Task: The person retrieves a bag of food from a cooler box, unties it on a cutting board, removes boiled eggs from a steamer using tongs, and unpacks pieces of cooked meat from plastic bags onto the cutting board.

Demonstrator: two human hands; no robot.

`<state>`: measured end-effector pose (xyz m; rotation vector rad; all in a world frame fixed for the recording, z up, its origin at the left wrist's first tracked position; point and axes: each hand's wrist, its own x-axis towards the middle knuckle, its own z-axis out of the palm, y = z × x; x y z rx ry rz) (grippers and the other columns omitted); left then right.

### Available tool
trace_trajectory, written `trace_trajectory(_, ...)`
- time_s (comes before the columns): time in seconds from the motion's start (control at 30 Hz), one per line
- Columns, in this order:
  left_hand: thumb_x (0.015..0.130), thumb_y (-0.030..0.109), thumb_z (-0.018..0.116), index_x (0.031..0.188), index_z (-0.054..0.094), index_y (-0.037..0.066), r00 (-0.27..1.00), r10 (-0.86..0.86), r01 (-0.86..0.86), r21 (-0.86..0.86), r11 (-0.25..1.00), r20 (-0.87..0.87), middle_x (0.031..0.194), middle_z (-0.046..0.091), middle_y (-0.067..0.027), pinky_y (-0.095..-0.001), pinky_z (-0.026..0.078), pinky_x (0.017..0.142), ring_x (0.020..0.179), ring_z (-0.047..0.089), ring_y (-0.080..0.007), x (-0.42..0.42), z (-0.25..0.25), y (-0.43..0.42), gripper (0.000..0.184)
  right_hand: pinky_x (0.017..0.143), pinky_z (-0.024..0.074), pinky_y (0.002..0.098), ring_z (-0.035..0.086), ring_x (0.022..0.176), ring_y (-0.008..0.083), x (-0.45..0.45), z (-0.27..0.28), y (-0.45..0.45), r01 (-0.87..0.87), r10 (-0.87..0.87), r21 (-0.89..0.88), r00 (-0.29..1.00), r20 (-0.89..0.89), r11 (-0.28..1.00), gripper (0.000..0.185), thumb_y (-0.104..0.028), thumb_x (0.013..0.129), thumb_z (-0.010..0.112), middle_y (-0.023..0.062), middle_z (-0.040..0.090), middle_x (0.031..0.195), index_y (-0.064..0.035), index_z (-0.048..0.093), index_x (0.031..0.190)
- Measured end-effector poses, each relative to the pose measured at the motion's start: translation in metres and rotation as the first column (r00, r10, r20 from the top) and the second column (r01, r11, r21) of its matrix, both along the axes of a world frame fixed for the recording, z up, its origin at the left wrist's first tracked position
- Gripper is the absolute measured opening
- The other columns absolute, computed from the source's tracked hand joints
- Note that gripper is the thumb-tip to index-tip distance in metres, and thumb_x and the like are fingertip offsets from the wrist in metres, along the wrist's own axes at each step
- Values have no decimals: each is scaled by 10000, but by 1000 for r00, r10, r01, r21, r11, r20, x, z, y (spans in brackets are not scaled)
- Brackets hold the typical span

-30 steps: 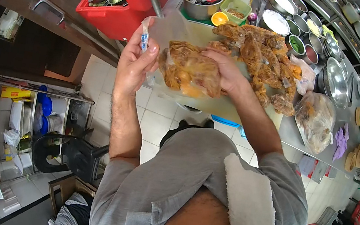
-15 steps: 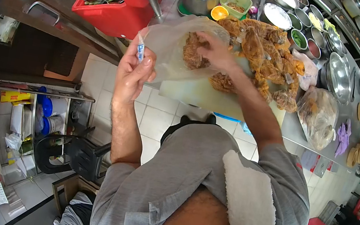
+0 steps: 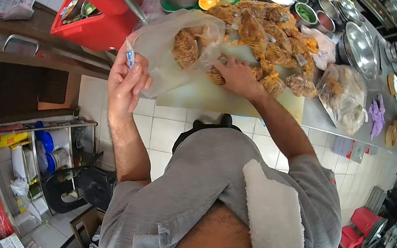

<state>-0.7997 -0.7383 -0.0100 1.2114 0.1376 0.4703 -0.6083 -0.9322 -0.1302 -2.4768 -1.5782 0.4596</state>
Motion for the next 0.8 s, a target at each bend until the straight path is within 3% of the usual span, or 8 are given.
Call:
trace_trajectory(0.13, 889, 217, 588, 1374, 316, 42, 1000, -6, 6, 6, 1000, -4, 777, 421, 14, -213, 331, 514, 460, 330, -20, 2, -1, -1, 583, 927, 329, 552, 475, 1094, 400, 12, 20, -25, -81, 79, 12, 986, 145, 997, 725, -243, 727, 676, 199, 496, 1165, -226, 342, 1370)
trace_trajectory(0.2, 887, 216, 591, 1365, 326, 38, 1000, 15, -15, 17, 1000, -13, 780, 425, 13, -216, 332, 514, 464, 330, -21, -1, -3, 0, 574, 995, 288, 531, 439, 1148, 386, 19, 42, -37, 17, -7, -226, 999, 43, 974, 654, -151, 722, 640, 199, 490, 1162, -211, 401, 1328)
trace_trajectory(0.33, 882, 214, 600, 1359, 331, 38, 1000, -4, 4, -7, 1000, -4, 788, 433, 18, -215, 337, 521, 475, 339, -20, -1, -4, 4, 575, 939, 367, 508, 515, 1077, 358, 38, 5, -44, 78, -71, -31, 978, 195, 996, 716, -128, 694, 653, 195, 566, 1072, -191, 386, 1355)
trace_trajectory(0.47, 879, 206, 570, 1396, 311, 52, 996, 86, -86, 25, 996, -34, 860, 490, 26, -223, 368, 567, 490, 328, -19, -18, 3, 22, 598, 702, 499, 391, 620, 808, 304, 49, 63, -36, 261, -181, 151, 896, -405, 953, 604, -126, 577, 704, 167, 641, 866, -15, 544, 1148)
trace_trajectory(0.5, 876, 204, 556, 1408, 299, 49, 955, 283, -280, 48, 959, -87, 866, 495, 33, -207, 356, 583, 505, 311, -15, -16, 9, 13, 611, 682, 495, 384, 616, 765, 246, 48, 75, -32, 222, -100, 181, 851, -516, 958, 592, -167, 556, 728, 131, 653, 839, -3, 572, 1102)
trace_trajectory(0.6, 915, 254, 531, 1412, 260, 20, 992, 116, -118, 37, 992, 41, 867, 486, 30, -187, 315, 562, 525, 321, -10, -16, -12, 35, 613, 673, 494, 337, 610, 762, 203, 36, 37, -8, 194, 1, 165, 647, -762, 967, 489, -263, 551, 760, 98, 666, 860, -51, 656, 980)
trace_trajectory(0.7, 942, 223, 495, 1407, 254, 14, 996, 30, -32, 16, 999, 87, 889, 505, 21, -194, 311, 569, 516, 321, -22, -3, -8, 22, 563, 680, 499, 346, 617, 760, 225, 10, 27, 17, 263, -287, -129, 759, -584, 956, 520, -321, 529, 763, 101, 661, 819, -64, 664, 970)
trace_trajectory(0.8, 933, 207, 510, 1405, 254, 14, 996, -24, 29, -60, 998, 85, 912, 528, 9, -202, 317, 579, 521, 333, -23, -2, -20, 28, 570, 679, 503, 348, 620, 749, 220, -6, -25, 32, 382, -323, 206, 907, -269, 901, 528, -364, 513, 765, 100, 649, 765, -80, 674, 949)
